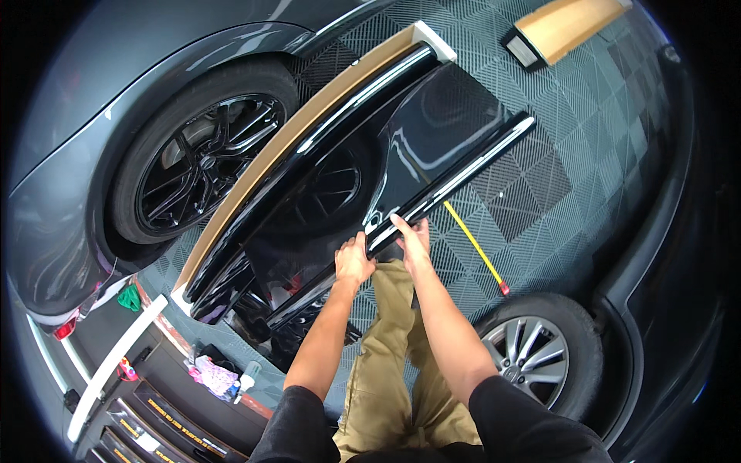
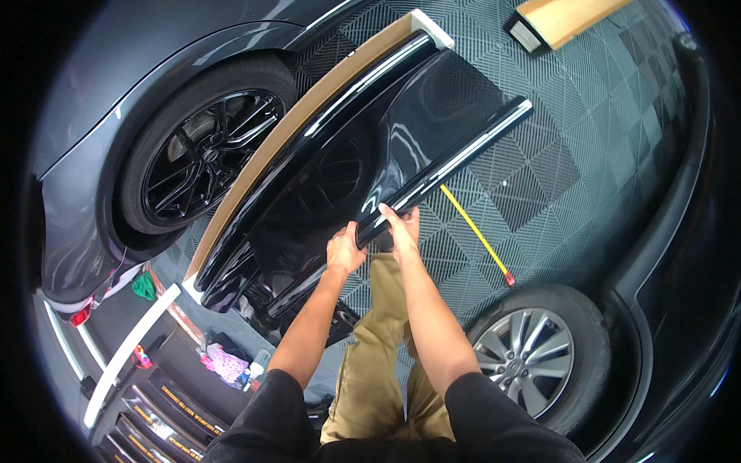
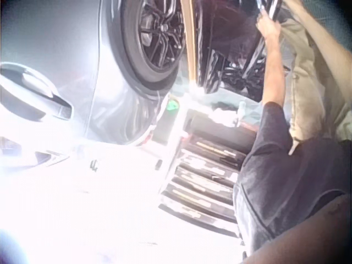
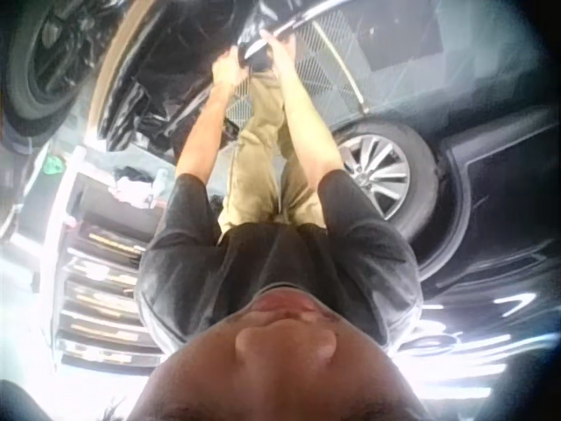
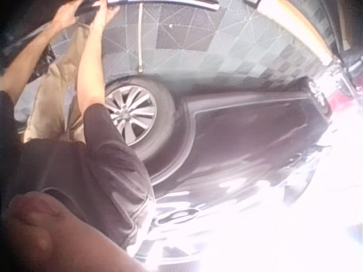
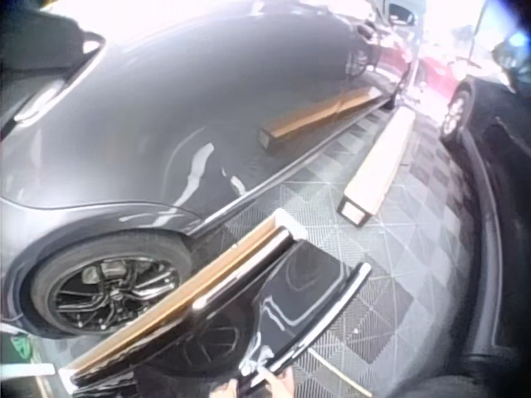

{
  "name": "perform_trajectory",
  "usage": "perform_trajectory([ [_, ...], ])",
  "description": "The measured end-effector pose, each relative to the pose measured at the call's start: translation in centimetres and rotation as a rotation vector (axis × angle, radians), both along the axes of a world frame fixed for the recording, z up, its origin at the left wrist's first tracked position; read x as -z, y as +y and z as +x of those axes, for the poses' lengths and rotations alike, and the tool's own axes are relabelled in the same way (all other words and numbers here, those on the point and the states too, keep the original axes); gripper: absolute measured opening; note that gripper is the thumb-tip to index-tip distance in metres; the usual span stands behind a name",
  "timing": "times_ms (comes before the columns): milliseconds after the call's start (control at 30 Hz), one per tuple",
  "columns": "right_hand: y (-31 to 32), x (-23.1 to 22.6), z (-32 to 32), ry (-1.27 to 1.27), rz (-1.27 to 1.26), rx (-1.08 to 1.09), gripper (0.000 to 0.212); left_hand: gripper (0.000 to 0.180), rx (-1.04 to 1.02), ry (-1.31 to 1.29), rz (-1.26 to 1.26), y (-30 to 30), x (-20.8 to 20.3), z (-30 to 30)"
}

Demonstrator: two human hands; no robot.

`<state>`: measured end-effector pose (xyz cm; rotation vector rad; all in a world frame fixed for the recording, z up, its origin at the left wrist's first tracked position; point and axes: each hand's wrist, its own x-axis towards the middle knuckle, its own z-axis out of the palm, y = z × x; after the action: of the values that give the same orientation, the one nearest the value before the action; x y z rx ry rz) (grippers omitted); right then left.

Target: The person unpacks black glossy trim pieces from a cardboard box, removes protective film, and positions them along the roofline of a dark gray car. The person handles the trim by hand and aligns it with the vehicle's roof edge.

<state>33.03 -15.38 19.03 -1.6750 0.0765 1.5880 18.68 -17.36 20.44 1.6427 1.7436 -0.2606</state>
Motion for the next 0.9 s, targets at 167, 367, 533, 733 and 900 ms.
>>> perform_trajectory([
  [167,-1.4,3.4,-0.7,0.074,0.168,0.100,0.031,0.050,0.015,0.013,0.066,-1.5,0.8,0.2],
  [367,-2.2,2.4,-0.2,0.027,0.142,0.218,0.030,0.053,-0.005,0.032,0.001,-2.2,-0.8,2.1],
  [533,-3.8,0.1,0.7,0.035,0.084,0.250,0.036,0.053,0.001,0.069,-0.034,-4.2,-2.5,3.3],
  [733,-6.4,-0.1,1.8,-0.019,0.091,0.294,0.045,0.056,-0.034,0.030,-0.044,-6.5,-3.9,4.9],
  [900,-7.9,-1.5,2.0,-0.163,0.107,0.305,0.052,0.055,-0.021,0.030,-0.080,-8.3,-4.9,6.0],
])
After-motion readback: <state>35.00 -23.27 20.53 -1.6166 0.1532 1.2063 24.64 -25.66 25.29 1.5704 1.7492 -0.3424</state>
